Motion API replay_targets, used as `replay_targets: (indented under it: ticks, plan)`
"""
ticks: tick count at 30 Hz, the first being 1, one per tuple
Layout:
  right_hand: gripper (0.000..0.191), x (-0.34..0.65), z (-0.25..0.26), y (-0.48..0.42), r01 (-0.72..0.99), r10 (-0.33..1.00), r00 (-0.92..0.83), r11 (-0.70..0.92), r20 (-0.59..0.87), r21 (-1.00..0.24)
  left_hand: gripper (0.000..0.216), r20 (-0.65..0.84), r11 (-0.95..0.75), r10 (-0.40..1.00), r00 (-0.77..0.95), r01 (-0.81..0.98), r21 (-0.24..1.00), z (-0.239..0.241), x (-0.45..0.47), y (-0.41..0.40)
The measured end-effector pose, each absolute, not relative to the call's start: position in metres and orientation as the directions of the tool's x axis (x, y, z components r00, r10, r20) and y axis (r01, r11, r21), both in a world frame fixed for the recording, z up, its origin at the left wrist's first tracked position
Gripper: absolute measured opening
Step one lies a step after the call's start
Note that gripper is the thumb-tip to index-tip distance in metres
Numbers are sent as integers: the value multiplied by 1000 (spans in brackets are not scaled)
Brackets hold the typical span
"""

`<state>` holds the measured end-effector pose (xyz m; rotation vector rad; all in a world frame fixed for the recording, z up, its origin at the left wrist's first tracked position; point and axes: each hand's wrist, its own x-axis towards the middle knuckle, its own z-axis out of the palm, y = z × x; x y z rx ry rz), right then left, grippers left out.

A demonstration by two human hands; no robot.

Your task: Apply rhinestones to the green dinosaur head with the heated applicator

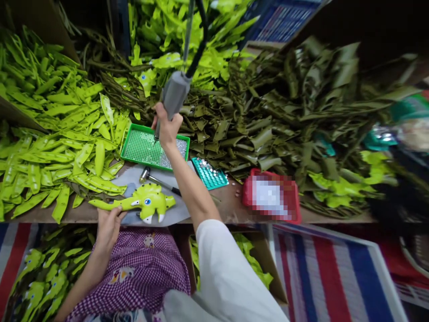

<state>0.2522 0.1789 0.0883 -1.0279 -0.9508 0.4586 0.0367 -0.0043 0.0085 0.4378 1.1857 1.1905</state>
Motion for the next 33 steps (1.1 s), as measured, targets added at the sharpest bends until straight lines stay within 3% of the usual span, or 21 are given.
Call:
replay_targets:
  ticks: [4, 8, 20, 33]
  plan:
    - [52, 259, 61, 213, 182, 732, 461, 475, 502, -861, 70, -451, 360, 887, -97, -464, 809, 5, 36, -5]
    - [50, 259, 45, 220, 143, 722, 490, 485, 488, -862, 66, -452, 374, 889, -78, -448, 812, 3, 36, -5]
    - [39, 263, 44, 223, 53, 729, 526, 485, 437, -873, 63, -483, 387, 869, -106, -464, 797, 5, 37, -4]
    - [52, 265, 36, 226, 110, 764, 466, 450, 446, -886, 68, -449, 369, 889, -93, -437, 820, 10, 39, -3]
